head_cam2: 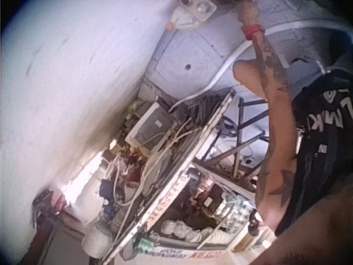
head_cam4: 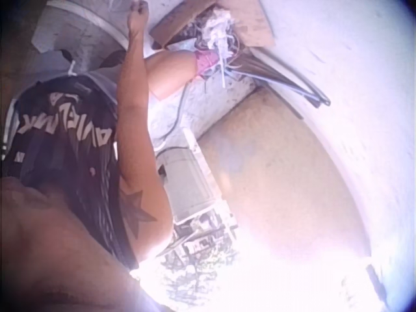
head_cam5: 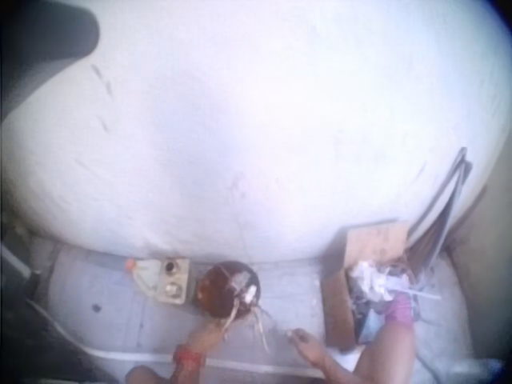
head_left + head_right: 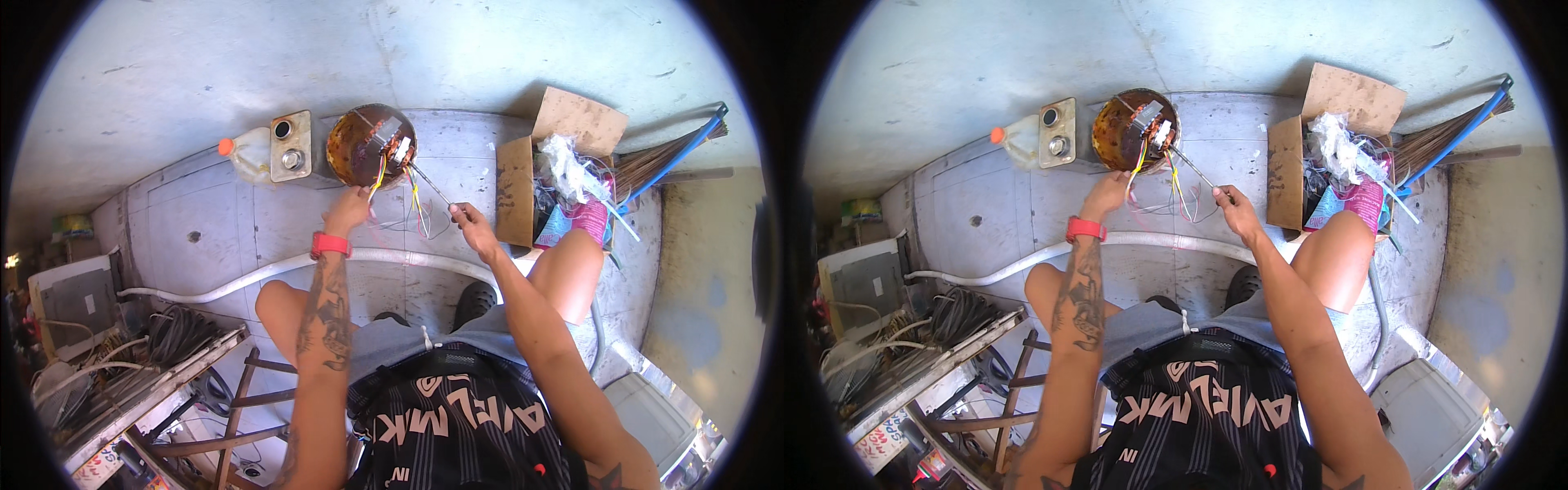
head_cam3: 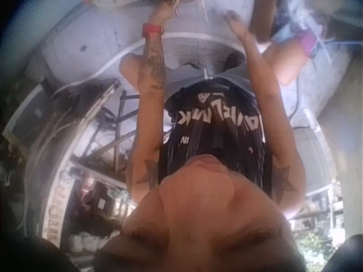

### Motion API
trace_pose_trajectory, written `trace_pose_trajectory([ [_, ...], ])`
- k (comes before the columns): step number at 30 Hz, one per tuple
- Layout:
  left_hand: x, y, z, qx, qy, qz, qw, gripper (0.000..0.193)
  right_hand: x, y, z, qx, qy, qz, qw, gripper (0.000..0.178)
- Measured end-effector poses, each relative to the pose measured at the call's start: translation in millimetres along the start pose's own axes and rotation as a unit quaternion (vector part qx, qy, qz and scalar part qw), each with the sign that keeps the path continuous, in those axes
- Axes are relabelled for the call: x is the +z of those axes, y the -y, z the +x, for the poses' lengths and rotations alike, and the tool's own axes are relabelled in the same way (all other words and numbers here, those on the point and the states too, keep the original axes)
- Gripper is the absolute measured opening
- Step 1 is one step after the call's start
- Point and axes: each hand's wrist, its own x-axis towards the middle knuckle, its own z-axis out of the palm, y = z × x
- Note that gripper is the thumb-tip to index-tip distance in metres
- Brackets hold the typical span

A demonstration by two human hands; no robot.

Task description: The person sits at a workbench and uses scissors to trim wires on small electrical components. They then connect the wires to a multimeter for testing. Finally, they move to a different area and dip the components into a container of liquid.

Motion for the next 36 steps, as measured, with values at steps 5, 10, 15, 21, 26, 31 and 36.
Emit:
trace_pose_trajectory([
  [5, -53, 2, 9, 0.097, -0.043, 0.230, 0.967, 0.034, 1, 3, -2, 0.001, -0.005, -0.003, 1.000, 0.054],
  [10, -87, -22, 13, 0.005, -0.001, -0.247, 0.969, 0.036, 2, 1, -3, 0.004, 0.009, 0.015, 1.000, 0.054],
  [15, -95, -57, 21, 0.054, -0.058, -0.160, 0.984, 0.043, 5, 1, -3, 0.023, 0.006, 0.019, 1.000, 0.051],
  [21, -100, -72, 22, 0.095, -0.183, -0.072, 0.976, 0.051, 5, 1, -2, 0.021, 0.006, 0.027, 0.999, 0.051],
  [26, -114, -63, -2, 0.072, -0.238, -0.106, 0.963, 0.047, 3, -2, 1, 0.021, 0.018, 0.054, 0.998, 0.051],
  [31, -124, -76, -23, 0.070, -0.260, -0.195, 0.943, 0.044, 3, -1, 2, 0.021, 0.021, 0.049, 0.998, 0.052],
  [36, -138, -107, -38, 0.119, -0.309, -0.188, 0.925, 0.044, 5, 1, 1, 0.039, 0.015, 0.047, 0.998, 0.052],
])
